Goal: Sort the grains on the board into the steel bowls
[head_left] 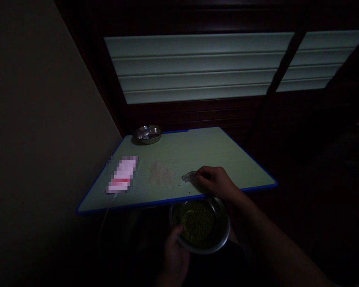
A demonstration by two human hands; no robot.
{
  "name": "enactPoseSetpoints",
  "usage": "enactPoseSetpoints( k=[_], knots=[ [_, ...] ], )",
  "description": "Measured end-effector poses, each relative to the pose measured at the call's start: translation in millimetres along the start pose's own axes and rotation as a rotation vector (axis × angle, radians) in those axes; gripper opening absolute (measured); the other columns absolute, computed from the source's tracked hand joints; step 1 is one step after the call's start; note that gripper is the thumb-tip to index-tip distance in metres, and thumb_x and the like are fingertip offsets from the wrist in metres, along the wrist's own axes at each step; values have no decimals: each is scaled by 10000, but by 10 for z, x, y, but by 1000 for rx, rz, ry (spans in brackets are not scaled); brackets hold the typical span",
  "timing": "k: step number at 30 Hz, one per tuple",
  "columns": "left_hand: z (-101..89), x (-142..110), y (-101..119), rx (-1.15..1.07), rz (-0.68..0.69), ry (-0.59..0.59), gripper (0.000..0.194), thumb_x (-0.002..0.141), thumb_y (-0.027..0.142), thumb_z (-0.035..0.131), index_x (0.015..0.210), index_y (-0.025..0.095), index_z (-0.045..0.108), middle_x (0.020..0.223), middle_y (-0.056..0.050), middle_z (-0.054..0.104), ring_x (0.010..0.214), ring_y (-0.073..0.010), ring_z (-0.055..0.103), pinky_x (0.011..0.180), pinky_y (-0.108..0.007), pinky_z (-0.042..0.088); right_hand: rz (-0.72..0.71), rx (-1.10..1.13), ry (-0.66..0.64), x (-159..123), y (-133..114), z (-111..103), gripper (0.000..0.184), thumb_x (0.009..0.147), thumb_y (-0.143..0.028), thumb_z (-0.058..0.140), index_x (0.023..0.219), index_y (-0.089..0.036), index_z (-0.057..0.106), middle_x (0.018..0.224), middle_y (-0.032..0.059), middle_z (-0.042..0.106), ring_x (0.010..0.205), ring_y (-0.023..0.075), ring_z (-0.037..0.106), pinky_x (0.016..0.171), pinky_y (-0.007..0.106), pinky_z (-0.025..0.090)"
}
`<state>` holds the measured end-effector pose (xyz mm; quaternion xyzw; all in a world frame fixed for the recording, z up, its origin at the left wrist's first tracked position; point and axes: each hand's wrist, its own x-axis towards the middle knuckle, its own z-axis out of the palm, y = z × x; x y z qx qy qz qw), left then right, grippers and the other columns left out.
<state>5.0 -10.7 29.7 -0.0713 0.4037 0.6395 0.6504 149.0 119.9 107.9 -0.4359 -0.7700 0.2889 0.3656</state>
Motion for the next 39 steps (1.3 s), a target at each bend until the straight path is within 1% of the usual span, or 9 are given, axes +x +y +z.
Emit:
enactPoseSetpoints(
  k=[5,9,16,23,28,32,35,39],
  knots=[
    [-3,-8,41,5,24,-19,463,689,181,607,1145,158,684,883,-71,774,991,-278,694,1022,-460,444,4,54,-54,-7,12,-27,156,831,-249,576,814,-162,705,749,43,711,669,158,605,610,270,449],
    [-12,-8,73,11,29,-23,473,677,190,616,1145,168,682,896,-62,776,942,-272,705,1023,-460,446,1,74,-88,25,18,-25,163,839,-259,585,857,-157,711,776,39,714,695,152,611,633,263,454],
    [-18,-7,81,-15,-6,-14,472,678,185,618,1145,143,677,877,-76,772,929,-273,705,1002,-438,467,-68,67,-172,134,-16,29,176,858,-266,592,917,-162,722,861,48,733,758,156,629,706,278,473],
    [-19,-5,78,1,22,-19,474,666,190,624,1136,171,680,864,-58,772,957,-268,700,1014,-445,455,-86,92,-254,147,-29,-34,189,871,-278,595,955,-166,722,872,52,733,791,169,641,728,294,481],
    [-22,14,68,25,21,-34,406,655,214,634,1051,164,710,869,-66,774,934,-273,702,1012,-456,452,-82,119,-286,108,-46,-59,166,854,-256,615,944,-166,722,886,48,730,792,161,644,711,278,480],
    [-20,31,66,25,14,-30,332,650,217,631,963,171,729,827,-64,772,893,-267,706,1008,-455,451,-69,165,-305,47,-70,-56,149,854,-253,620,923,-170,723,854,32,724,767,151,633,691,267,477],
    [-9,33,72,14,3,-48,339,651,220,633,975,190,730,800,-52,769,889,-267,706,1004,-464,450,-59,207,-308,-2,-89,-57,155,859,-260,619,934,-170,721,861,29,720,777,150,635,696,268,479],
    [-5,33,68,8,12,-62,412,638,212,659,1045,177,716,852,-65,771,966,-277,691,1008,-445,448,-23,210,-286,-50,-99,-65,158,860,-267,616,918,-163,720,853,36,720,779,155,635,698,276,480]
  ],
)
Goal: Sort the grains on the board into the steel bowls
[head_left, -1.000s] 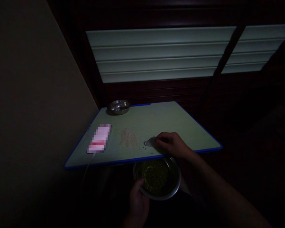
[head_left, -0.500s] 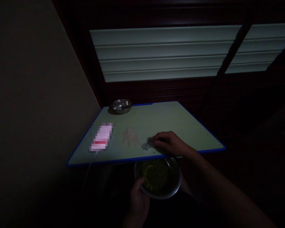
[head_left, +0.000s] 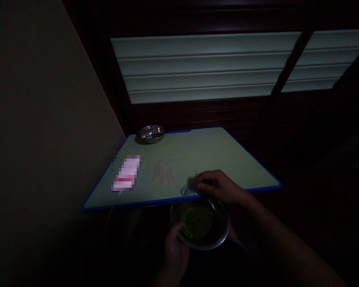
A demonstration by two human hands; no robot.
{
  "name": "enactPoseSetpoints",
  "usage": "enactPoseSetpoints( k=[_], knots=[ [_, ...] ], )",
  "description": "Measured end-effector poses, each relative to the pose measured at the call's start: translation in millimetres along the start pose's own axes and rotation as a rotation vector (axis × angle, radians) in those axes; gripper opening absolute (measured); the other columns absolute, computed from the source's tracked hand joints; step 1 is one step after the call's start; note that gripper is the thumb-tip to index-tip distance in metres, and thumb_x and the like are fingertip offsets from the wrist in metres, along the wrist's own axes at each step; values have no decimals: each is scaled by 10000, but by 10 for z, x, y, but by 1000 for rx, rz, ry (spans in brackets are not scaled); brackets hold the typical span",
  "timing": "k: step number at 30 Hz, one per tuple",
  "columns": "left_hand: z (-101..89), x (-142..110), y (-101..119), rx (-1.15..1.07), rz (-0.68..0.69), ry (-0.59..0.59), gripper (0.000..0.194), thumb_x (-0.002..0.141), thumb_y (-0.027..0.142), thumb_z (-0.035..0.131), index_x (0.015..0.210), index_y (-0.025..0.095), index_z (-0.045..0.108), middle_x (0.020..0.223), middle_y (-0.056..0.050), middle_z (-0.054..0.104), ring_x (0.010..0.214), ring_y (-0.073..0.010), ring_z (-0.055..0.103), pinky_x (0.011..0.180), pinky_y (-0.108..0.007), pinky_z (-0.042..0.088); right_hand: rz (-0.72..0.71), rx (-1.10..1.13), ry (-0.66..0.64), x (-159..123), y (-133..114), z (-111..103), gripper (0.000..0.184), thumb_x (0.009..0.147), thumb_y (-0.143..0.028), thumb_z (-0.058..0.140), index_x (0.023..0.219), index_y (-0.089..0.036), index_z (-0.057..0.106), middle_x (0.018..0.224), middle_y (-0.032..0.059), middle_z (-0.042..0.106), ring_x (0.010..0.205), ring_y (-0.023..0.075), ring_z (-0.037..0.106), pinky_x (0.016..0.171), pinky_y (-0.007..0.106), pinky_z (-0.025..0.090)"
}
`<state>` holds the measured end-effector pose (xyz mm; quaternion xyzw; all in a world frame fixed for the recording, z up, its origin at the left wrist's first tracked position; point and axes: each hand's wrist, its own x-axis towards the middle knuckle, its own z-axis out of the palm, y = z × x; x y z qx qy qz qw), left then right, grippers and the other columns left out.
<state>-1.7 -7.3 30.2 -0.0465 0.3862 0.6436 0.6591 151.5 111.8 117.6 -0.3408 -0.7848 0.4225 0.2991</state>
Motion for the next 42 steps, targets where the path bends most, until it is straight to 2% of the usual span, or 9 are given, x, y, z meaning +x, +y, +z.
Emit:
enactPoseSetpoints(
  k=[7,10,12,17,20,23,28,36,42],
  knots=[
    [-1,14,-25,20,-10,-6,415,680,213,634,1084,152,706,880,-93,769,1022,-286,676,1008,-452,450,44,-26,38,-89,6,15,149,839,-250,620,908,-164,721,842,42,726,764,164,635,703,292,486],
    [10,9,-34,13,-5,-5,434,673,192,644,1102,153,702,897,-91,770,1033,-279,674,1012,-439,450,66,-39,64,-116,12,12,141,825,-272,621,848,-166,711,779,35,709,718,164,620,662,286,477],
    [12,4,-46,19,-4,4,415,672,186,640,1079,158,712,893,-85,771,1012,-282,682,1007,-454,454,77,-58,142,-109,37,-13,141,812,-284,614,794,-169,694,732,31,691,685,163,603,631,281,464],
    [-4,1,-76,30,-24,-9,344,679,204,643,1006,147,737,861,-88,772,980,-295,692,1002,-475,457,149,-124,510,-34,163,-175,145,748,-297,569,705,-178,640,667,17,641,633,159,565,584,269,427],
    [-12,-1,-83,17,-23,0,380,676,197,645,1043,141,729,849,-89,771,1005,-302,683,999,-469,459,190,-138,592,-14,215,-262,143,706,-300,553,669,-180,620,638,10,620,620,157,553,588,269,423],
    [-15,-1,-85,23,-39,19,399,680,193,641,1064,120,721,862,-104,770,1007,-308,681,999,-468,458,175,-137,582,-25,229,-268,152,702,-313,553,663,-180,615,623,5,608,601,150,536,574,266,414],
    [-24,12,-84,53,-51,16,408,687,197,624,1080,143,722,845,-93,770,998,-305,687,990,-470,464,119,-159,440,-52,220,-179,185,746,-331,557,671,-174,618,593,-4,581,562,129,496,531,252,381],
    [-48,12,-96,66,-50,-5,528,690,214,621,1215,172,668,918,-98,772,1016,-319,680,982,-492,465,104,-259,441,-39,235,-132,182,794,-321,566,717,-177,644,624,8,620,582,136,527,544,258,389],
    [-57,30,-113,54,-49,-13,459,694,210,623,1145,177,703,887,-84,775,985,-308,694,990,-494,462,87,-228,381,-38,224,-140,176,812,-319,570,752,-184,666,659,22,647,606,152,548,563,275,411]
  ],
)
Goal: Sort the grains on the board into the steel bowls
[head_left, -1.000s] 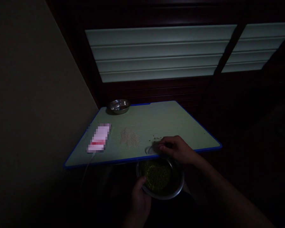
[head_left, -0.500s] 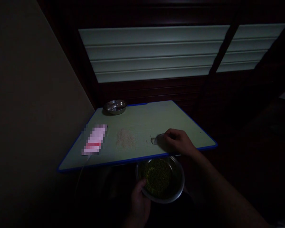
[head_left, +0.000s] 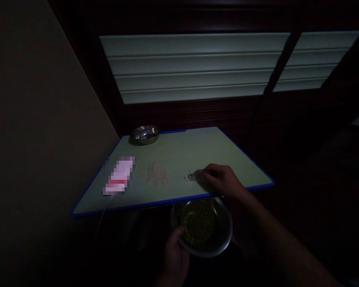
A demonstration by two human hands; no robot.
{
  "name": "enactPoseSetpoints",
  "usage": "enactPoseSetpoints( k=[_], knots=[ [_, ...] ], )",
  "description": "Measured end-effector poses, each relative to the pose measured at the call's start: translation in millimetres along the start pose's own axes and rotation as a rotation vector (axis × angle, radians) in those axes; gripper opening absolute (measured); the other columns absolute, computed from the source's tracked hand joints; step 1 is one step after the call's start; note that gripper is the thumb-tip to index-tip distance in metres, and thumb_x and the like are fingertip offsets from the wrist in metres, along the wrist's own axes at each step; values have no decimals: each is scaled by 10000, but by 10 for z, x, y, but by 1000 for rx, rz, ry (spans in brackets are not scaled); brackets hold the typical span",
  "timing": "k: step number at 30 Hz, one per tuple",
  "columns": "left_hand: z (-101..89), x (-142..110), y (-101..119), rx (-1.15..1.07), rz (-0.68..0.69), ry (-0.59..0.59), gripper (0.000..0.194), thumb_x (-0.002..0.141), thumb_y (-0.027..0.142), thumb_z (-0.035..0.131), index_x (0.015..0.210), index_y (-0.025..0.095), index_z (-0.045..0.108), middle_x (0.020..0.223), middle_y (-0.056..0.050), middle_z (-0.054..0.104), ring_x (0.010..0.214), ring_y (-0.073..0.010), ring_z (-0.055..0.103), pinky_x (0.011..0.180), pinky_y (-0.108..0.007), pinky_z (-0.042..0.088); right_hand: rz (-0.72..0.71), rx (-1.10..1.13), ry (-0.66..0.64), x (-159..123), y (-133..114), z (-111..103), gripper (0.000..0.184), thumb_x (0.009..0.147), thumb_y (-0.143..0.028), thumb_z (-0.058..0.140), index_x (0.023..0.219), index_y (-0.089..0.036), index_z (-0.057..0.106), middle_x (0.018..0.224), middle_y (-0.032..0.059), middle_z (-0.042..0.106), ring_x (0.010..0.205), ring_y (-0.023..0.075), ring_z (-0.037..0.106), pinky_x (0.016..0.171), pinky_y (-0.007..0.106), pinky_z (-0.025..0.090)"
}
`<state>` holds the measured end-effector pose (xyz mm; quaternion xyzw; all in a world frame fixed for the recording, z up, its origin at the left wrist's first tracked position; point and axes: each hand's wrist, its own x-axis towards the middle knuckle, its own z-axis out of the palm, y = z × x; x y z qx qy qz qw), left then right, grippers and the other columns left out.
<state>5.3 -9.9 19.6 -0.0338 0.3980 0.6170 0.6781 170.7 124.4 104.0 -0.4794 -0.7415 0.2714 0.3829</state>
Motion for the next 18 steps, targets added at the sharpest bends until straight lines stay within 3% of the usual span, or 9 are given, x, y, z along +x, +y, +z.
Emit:
enactPoseSetpoints(
  k=[10,18],
  knots=[
    [0,-19,6,-2,5,15,440,687,207,628,1118,168,710,878,-86,773,977,-310,696,990,-500,463,18,60,-20,-17,-14,-26,192,783,-329,571,698,-172,644,619,8,614,578,136,526,536,256,399],
    [36,-38,26,-6,-20,34,358,682,204,629,1018,151,741,845,-90,774,979,-308,694,988,-484,468,19,-25,38,-12,6,-4,186,790,-309,562,715,-166,656,629,12,623,592,138,532,542,252,391]
  ],
)
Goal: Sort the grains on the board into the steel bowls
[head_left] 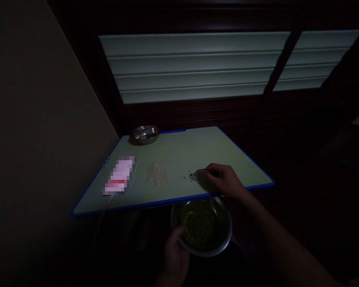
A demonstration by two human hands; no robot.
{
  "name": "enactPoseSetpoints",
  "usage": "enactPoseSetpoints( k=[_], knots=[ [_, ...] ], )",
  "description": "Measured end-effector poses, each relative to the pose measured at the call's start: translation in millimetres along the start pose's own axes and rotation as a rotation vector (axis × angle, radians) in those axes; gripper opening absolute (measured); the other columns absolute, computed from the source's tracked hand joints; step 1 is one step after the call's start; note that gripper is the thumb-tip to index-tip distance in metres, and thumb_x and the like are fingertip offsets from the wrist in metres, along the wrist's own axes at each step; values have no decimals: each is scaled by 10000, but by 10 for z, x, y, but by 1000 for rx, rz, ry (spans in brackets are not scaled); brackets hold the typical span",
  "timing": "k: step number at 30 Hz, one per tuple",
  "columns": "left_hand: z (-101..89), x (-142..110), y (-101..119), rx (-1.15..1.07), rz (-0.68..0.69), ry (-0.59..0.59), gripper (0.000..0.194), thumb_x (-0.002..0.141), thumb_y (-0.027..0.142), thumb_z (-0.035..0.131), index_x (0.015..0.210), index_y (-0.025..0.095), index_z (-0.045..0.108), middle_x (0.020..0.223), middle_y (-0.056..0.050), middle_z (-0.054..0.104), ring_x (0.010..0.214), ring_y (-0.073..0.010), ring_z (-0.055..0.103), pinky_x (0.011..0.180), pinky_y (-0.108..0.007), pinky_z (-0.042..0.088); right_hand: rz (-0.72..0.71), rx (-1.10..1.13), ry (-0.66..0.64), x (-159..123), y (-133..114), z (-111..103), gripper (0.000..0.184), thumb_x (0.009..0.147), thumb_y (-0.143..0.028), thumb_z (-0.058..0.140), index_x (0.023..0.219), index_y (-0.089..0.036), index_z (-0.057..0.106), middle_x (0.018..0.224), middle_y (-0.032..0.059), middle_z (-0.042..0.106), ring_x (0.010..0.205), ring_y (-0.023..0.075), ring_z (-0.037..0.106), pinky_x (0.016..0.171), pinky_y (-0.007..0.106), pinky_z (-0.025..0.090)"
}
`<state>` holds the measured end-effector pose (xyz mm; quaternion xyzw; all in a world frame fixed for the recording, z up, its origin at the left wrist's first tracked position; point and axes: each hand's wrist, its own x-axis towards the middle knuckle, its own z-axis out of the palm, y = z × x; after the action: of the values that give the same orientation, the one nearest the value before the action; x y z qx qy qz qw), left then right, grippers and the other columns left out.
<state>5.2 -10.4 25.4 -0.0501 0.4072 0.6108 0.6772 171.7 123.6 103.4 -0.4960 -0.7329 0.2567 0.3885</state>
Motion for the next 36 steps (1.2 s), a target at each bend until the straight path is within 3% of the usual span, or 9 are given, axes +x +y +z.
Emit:
enactPoseSetpoints(
  k=[14,21,31,36],
  knots=[
    [-9,27,21,-12,51,-20,494,692,202,621,1182,181,681,879,-77,774,1000,-301,689,1010,-486,444,0,101,-118,-7,-21,8,193,807,-322,584,757,-162,679,671,23,648,611,138,542,561,255,411],
    [-10,18,21,-4,46,-28,458,703,216,620,1153,171,689,885,-83,773,985,-299,692,1020,-497,433,0,99,-186,47,-57,40,184,800,-314,593,767,-155,681,676,19,628,623,139,528,574,258,399],
    [39,-28,62,-35,33,9,470,682,180,624,1146,141,690,861,-85,771,978,-292,695,984,-456,477,2,260,-407,-43,-124,-3,162,800,-300,626,746,-147,641,671,-11,579,621,110,494,593,242,389],
    [37,-28,52,-40,37,3,464,685,185,613,1140,148,694,848,-78,774,951,-291,704,997,-478,463,-1,278,-395,-46,-100,10,185,807,-317,624,739,-146,642,650,-15,565,597,104,478,571,238,379]
  ],
)
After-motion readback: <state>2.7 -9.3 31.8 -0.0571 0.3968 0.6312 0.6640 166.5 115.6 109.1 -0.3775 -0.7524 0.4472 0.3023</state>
